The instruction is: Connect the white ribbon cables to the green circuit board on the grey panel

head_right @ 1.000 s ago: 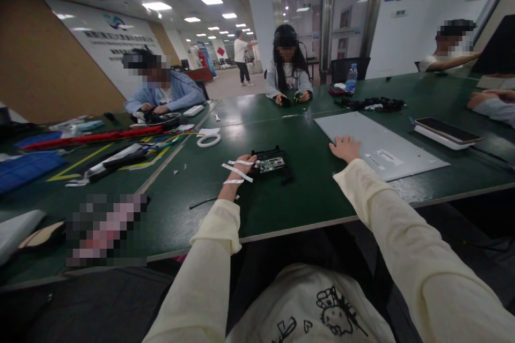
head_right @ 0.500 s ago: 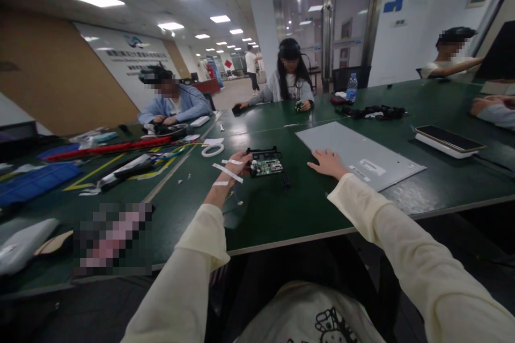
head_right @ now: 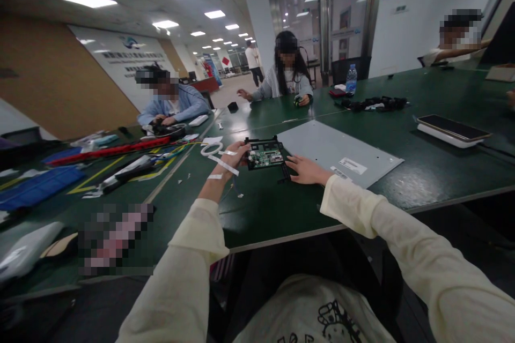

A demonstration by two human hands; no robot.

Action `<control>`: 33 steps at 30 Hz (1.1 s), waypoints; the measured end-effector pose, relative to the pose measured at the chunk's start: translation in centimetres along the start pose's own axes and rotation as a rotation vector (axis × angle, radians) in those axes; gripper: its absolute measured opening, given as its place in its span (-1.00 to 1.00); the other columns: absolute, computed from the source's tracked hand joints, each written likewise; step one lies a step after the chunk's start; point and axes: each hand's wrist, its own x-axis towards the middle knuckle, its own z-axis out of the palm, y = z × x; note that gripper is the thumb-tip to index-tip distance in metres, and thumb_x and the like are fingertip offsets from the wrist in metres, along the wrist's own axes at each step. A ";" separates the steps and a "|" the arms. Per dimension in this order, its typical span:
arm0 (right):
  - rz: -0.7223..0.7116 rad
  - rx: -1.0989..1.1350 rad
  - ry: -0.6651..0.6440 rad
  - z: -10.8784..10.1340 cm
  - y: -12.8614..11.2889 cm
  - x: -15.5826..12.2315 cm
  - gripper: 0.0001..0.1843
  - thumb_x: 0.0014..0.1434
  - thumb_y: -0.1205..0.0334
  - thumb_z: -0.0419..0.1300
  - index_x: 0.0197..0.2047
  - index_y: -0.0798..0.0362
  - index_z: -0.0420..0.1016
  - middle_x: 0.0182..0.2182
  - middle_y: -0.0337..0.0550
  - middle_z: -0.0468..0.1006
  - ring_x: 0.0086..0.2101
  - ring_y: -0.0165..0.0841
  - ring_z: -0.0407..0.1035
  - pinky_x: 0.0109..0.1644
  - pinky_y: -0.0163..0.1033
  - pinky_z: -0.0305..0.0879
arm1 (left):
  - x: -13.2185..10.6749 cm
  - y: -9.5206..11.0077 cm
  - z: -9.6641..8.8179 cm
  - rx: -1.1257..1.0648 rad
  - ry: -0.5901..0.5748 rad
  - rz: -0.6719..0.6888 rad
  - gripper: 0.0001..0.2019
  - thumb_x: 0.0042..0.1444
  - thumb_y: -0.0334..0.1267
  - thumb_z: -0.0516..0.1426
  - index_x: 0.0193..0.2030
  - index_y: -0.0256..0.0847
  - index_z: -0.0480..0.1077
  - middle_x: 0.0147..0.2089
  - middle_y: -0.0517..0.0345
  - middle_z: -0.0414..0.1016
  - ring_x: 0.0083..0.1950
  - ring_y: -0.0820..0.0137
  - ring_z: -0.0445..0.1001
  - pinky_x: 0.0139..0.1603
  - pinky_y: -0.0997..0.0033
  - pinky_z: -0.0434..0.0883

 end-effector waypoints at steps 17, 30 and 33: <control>0.337 -0.212 -0.048 -0.3 -0.8 -0.5 -0.33 0.30 0.03 -0.03 0.38 0.17 0.09 0.29 0.25 0.13 0.24 0.13 0.04 0.25 0.13 0.04 | 0.4 -1.9 1.4 -0.108 -0.058 -0.023 -0.83 0.11 -0.24 0.15 -0.19 -0.24 0.35 -0.41 0.21 0.42 -0.49 0.49 0.41 -0.47 0.51 0.38; -0.231 -0.049 -0.037 -1.0 -7.1 -3.3 -0.40 0.38 0.02 -0.15 0.35 0.19 0.18 0.29 0.17 0.18 0.24 -0.08 0.13 0.29 0.04 0.07 | 1.5 0.1 -0.4 -0.115 -0.030 0.013 -0.95 0.16 -0.34 0.10 -0.32 -0.22 0.32 -0.49 0.20 0.38 -0.51 0.51 0.36 -0.39 0.44 0.38; -0.344 0.010 -0.069 -1.6 -7.2 -3.3 -0.44 0.39 0.09 -0.13 0.35 0.16 0.18 0.33 0.13 0.12 0.26 -0.11 0.12 0.29 0.04 0.09 | 0.8 0.3 0.3 -0.087 -0.049 0.021 -0.95 0.17 -0.34 0.10 -0.32 -0.23 0.33 -0.49 0.19 0.39 -0.49 0.51 0.37 -0.35 0.43 0.38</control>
